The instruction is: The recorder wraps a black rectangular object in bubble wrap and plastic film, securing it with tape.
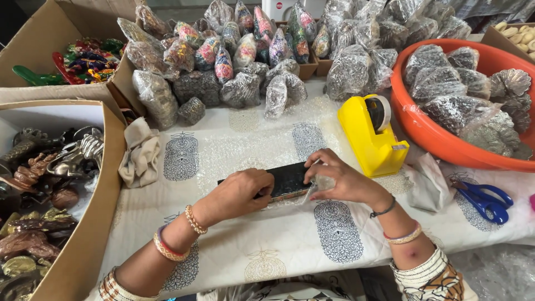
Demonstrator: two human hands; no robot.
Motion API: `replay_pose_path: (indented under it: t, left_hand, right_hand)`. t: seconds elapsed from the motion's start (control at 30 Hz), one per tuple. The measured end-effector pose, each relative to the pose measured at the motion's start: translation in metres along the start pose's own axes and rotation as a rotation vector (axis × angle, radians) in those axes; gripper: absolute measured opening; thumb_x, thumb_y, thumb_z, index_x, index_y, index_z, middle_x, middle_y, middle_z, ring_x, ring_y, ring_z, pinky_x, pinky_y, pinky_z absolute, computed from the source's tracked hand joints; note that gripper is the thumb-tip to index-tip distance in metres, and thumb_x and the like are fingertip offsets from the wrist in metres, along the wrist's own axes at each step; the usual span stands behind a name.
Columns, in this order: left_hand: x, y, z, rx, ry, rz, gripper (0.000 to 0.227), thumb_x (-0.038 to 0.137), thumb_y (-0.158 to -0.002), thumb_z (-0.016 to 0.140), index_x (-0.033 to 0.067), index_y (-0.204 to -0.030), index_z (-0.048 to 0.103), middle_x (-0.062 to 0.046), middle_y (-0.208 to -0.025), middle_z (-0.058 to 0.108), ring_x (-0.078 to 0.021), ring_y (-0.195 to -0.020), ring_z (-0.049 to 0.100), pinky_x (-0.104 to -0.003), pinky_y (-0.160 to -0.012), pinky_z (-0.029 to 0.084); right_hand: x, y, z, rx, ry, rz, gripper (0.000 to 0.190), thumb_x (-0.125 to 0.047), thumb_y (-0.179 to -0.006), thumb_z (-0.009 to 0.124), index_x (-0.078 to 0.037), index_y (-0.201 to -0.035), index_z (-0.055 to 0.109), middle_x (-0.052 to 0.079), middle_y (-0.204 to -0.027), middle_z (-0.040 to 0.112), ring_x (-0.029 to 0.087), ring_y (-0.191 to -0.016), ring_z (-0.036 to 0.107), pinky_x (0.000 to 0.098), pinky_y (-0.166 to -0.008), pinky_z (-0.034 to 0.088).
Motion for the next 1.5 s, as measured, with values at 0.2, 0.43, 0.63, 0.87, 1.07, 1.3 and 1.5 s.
replay_pose_path:
  t: [0.2,0.43,0.63,0.87,1.07,1.3,1.5]
  left_hand:
    - [0.039,0.000,0.012,0.046,-0.179,0.213,0.054,0.042,-0.066,0.085,0.0122,-0.110,0.075,-0.010,-0.090,0.057,-0.0254,-0.087,0.054,-0.040,-0.073,0.053]
    - [0.026,-0.002,0.026,0.154,-0.175,0.156,0.019,0.027,-0.085,0.078,0.0146,-0.099,0.075,-0.004,-0.090,0.056,-0.0203,-0.086,0.055,-0.040,-0.080,0.053]
    - [0.024,-0.003,0.020,0.127,-0.097,0.114,0.020,0.025,-0.087,0.077,0.0073,-0.090,0.068,-0.008,-0.091,0.056,-0.0234,-0.083,0.058,-0.039,-0.074,0.053]
    - [0.012,-0.006,0.019,0.184,-0.038,0.126,0.020,0.021,-0.088,0.076,0.0049,-0.089,0.065,-0.010,-0.089,0.060,-0.0257,-0.079,0.063,-0.041,-0.072,0.055]
    - [-0.002,-0.010,0.026,0.167,0.063,0.079,0.016,0.017,-0.088,0.076,0.0043,-0.088,0.065,-0.008,-0.088,0.065,-0.0210,-0.069,0.066,-0.035,-0.064,0.058]
    - [-0.009,-0.011,0.023,0.237,0.206,-0.050,0.013,0.013,-0.084,0.077,0.0043,-0.088,0.068,-0.006,-0.090,0.067,-0.0167,-0.070,0.071,-0.029,-0.066,0.061]
    - [-0.016,-0.012,0.015,0.292,0.263,-0.129,0.014,0.007,-0.087,0.074,0.0028,-0.096,0.064,-0.008,-0.100,0.063,-0.0170,-0.079,0.070,-0.029,-0.073,0.061]
  right_hand:
    - [-0.009,-0.002,0.007,-0.042,-0.039,0.001,0.031,-0.023,-0.074,0.092,-0.010,-0.082,0.065,0.003,-0.098,0.059,0.023,-0.102,0.054,0.0398,-0.093,0.048]
    - [0.008,0.005,0.003,-0.048,-0.179,0.205,0.027,-0.026,-0.089,0.077,-0.006,-0.090,0.060,0.002,-0.091,0.068,0.019,-0.089,0.068,0.0331,-0.083,0.054]
    - [-0.013,-0.005,0.002,-0.019,-0.142,0.056,0.032,-0.024,-0.087,0.077,-0.002,-0.108,0.065,0.007,-0.103,0.065,0.025,-0.099,0.065,0.0384,-0.089,0.051]
    - [0.007,0.000,0.009,0.048,0.013,0.094,0.021,-0.021,-0.083,0.079,-0.008,-0.095,0.068,0.006,-0.096,0.062,0.024,-0.090,0.066,0.0353,-0.078,0.054]
    - [0.007,-0.002,0.009,0.050,0.019,0.098,0.023,-0.024,-0.086,0.076,-0.006,-0.096,0.066,0.007,-0.096,0.062,0.025,-0.088,0.065,0.0364,-0.077,0.054]
    - [0.009,-0.004,0.015,0.063,-0.113,0.193,0.025,-0.023,-0.087,0.078,-0.005,-0.092,0.061,0.006,-0.090,0.059,0.021,-0.086,0.062,0.0336,-0.078,0.051]
    - [0.016,-0.004,0.026,0.130,-0.240,0.115,0.024,-0.017,-0.091,0.070,-0.005,-0.108,0.057,0.004,-0.105,0.054,0.021,-0.103,0.056,0.0335,-0.094,0.047]
Point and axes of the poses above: each hand's wrist, its own y-axis away from the middle knuckle, its own z-axis out of the palm, x = y × z, the point moved 5 cm from there along -y, towards the middle knuckle
